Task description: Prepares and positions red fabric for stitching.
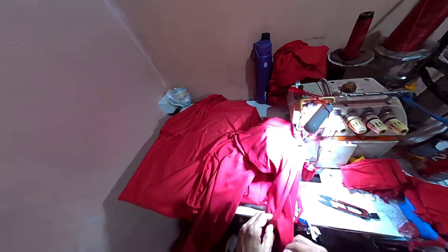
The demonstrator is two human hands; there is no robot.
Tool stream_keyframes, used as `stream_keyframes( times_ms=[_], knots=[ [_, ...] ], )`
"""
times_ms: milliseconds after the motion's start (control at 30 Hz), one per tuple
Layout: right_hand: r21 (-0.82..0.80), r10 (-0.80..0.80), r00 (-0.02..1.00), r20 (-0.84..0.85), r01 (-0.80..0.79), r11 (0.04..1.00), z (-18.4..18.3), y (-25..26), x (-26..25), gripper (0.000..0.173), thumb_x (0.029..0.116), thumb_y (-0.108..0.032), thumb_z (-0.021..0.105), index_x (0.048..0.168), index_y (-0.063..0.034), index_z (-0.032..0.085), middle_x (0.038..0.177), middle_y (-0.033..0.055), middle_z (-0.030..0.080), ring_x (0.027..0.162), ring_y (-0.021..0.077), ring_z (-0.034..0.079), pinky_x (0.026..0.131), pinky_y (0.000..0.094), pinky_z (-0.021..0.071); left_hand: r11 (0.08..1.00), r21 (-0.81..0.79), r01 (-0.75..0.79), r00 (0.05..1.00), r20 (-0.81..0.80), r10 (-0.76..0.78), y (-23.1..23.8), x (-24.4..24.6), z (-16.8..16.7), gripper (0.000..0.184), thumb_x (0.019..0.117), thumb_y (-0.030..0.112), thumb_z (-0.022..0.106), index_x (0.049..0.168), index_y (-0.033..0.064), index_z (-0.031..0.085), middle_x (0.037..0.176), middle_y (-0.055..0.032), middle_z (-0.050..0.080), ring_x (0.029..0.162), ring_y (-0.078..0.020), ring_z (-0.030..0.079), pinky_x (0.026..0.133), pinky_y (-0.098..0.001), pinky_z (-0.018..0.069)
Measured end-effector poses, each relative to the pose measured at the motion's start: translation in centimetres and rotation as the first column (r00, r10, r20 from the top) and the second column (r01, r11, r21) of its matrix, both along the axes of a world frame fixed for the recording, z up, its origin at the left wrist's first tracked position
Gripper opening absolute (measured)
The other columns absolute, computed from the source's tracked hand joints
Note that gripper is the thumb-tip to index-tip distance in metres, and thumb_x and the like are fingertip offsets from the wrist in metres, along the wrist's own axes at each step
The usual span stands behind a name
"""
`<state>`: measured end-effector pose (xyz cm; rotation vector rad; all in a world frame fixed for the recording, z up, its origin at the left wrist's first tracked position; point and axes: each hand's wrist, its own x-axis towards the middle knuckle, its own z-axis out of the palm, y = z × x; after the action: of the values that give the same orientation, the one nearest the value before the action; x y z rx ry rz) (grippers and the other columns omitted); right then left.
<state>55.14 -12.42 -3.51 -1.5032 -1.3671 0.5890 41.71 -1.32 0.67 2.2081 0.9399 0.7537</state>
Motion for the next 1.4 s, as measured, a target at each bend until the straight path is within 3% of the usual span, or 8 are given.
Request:
stream_keyframes(
  times_ms=[200, 400, 567, 833, 1033, 1200, 1300, 1400],
  knots=[
    [0.003, -0.321, 0.945, -0.063, 0.322, 0.947, 3.0, 1.6, 2.4, 0.016, 0.0931, -0.011, 0.064, 0.095, 0.0012, 0.074, 0.083, 0.0064, 0.073, 0.071, 0.0047, 0.067, 0.067, 0.0219, 0.0566, 0.947, -0.303, 0.103, 0.954, 0.299, -0.008, -0.6, -1.9, 0.0, 0.016, 0.0885, -0.003, 0.062, 0.102, -0.0103, 0.065, 0.092, -0.0105, 0.072, 0.086, -0.0028, 0.069, 0.083, -0.0208, 0.0563],
    [0.078, -0.431, 0.853, -0.293, 0.470, 0.879, 2.6, 7.6, 4.9, 0.032, 0.0925, -0.016, 0.066, 0.118, 0.0035, 0.064, 0.101, 0.0049, 0.069, 0.078, -0.0027, 0.065, 0.066, 0.0134, 0.0542, 0.877, -0.439, 0.193, 0.943, 0.330, -0.042, -1.0, -2.9, -0.7, 0.016, 0.0899, 0.002, 0.067, 0.103, -0.0076, 0.065, 0.087, -0.0054, 0.070, 0.081, -0.0018, 0.066, 0.078, -0.0214, 0.0561],
    [0.036, -0.284, 0.843, -0.457, 0.337, 0.941, 2.0, 9.4, 4.3, 0.007, 0.0914, -0.010, 0.062, 0.088, -0.0053, 0.066, 0.070, -0.0069, 0.063, 0.062, -0.0023, 0.059, 0.058, 0.0161, 0.0504, 0.822, -0.545, 0.164, 0.944, 0.328, 0.029, -0.7, -4.0, -0.7, 0.017, 0.0888, 0.000, 0.068, 0.104, -0.0060, 0.065, 0.087, -0.0021, 0.070, 0.080, -0.0004, 0.066, 0.077, -0.0208, 0.0563],
    [0.101, -0.254, 0.875, -0.413, 0.321, 0.942, 3.0, 3.7, 3.9, 0.014, 0.0918, -0.005, 0.064, 0.082, -0.0105, 0.072, 0.072, -0.0116, 0.068, 0.062, -0.0052, 0.062, 0.058, 0.0138, 0.0538, 0.857, -0.472, 0.206, 0.884, 0.466, 0.044, 0.1, -4.9, -1.3, 0.011, 0.0892, -0.002, 0.066, 0.100, -0.0013, 0.065, 0.088, 0.0050, 0.070, 0.083, 0.0020, 0.067, 0.079, -0.0207, 0.0573],
    [0.062, -0.356, 0.764, -0.539, 0.457, 0.887, 4.2, 2.8, 6.3, 0.019, 0.0930, -0.002, 0.053, 0.088, -0.0121, 0.069, 0.076, -0.0118, 0.072, 0.069, -0.0016, 0.069, 0.067, 0.0174, 0.0593, 0.907, -0.410, 0.092, 0.808, 0.563, 0.173, 2.0, -6.0, -0.4, 0.015, 0.0962, 0.000, 0.059, 0.107, 0.0101, 0.059, 0.093, 0.0155, 0.068, 0.086, 0.0055, 0.065, 0.079, -0.0170, 0.0551],
    [0.048, 0.001, 0.608, -0.794, 0.062, 0.997, 4.9, 1.5, 3.9, 0.013, 0.0932, -0.013, 0.068, 0.101, -0.0202, 0.075, 0.086, -0.0062, 0.078, 0.075, 0.0023, 0.073, 0.070, 0.0210, 0.0613, 0.967, -0.254, -0.036, 0.796, 0.577, 0.181, 4.0, -7.0, 0.8, 0.010, 0.0979, 0.006, 0.059, 0.105, 0.0104, 0.063, 0.090, 0.0155, 0.068, 0.083, 0.0058, 0.064, 0.076, -0.0149, 0.0553],
    [-0.057, 0.018, 0.626, -0.780, -0.100, 0.993, 4.3, 1.2, 2.2, 0.033, 0.0892, 0.008, 0.059, 0.113, -0.0149, 0.060, 0.079, -0.0096, 0.075, 0.057, -0.0023, 0.065, 0.051, 0.0156, 0.0540, 0.974, -0.222, -0.053, 0.815, 0.553, 0.171, 4.4, -7.5, 1.5, 0.005, 0.0977, 0.012, 0.061, 0.101, 0.0140, 0.065, 0.087, 0.0177, 0.067, 0.081, 0.0078, 0.063, 0.074, -0.0124, 0.0537],
    [-0.181, -0.169, 0.629, -0.759, 0.046, 0.982, 3.0, 1.2, 1.0, 0.027, 0.0883, 0.014, 0.054, 0.102, -0.0085, 0.060, 0.065, -0.0063, 0.070, 0.044, -0.0004, 0.057, 0.041, 0.0165, 0.0479, 0.954, -0.268, 0.132, 0.877, 0.480, 0.014, 2.9, -7.3, 2.0, 0.006, 0.0937, 0.009, 0.066, 0.099, 0.0117, 0.066, 0.091, 0.0160, 0.068, 0.085, 0.0082, 0.063, 0.077, -0.0146, 0.0544]
  ],
)
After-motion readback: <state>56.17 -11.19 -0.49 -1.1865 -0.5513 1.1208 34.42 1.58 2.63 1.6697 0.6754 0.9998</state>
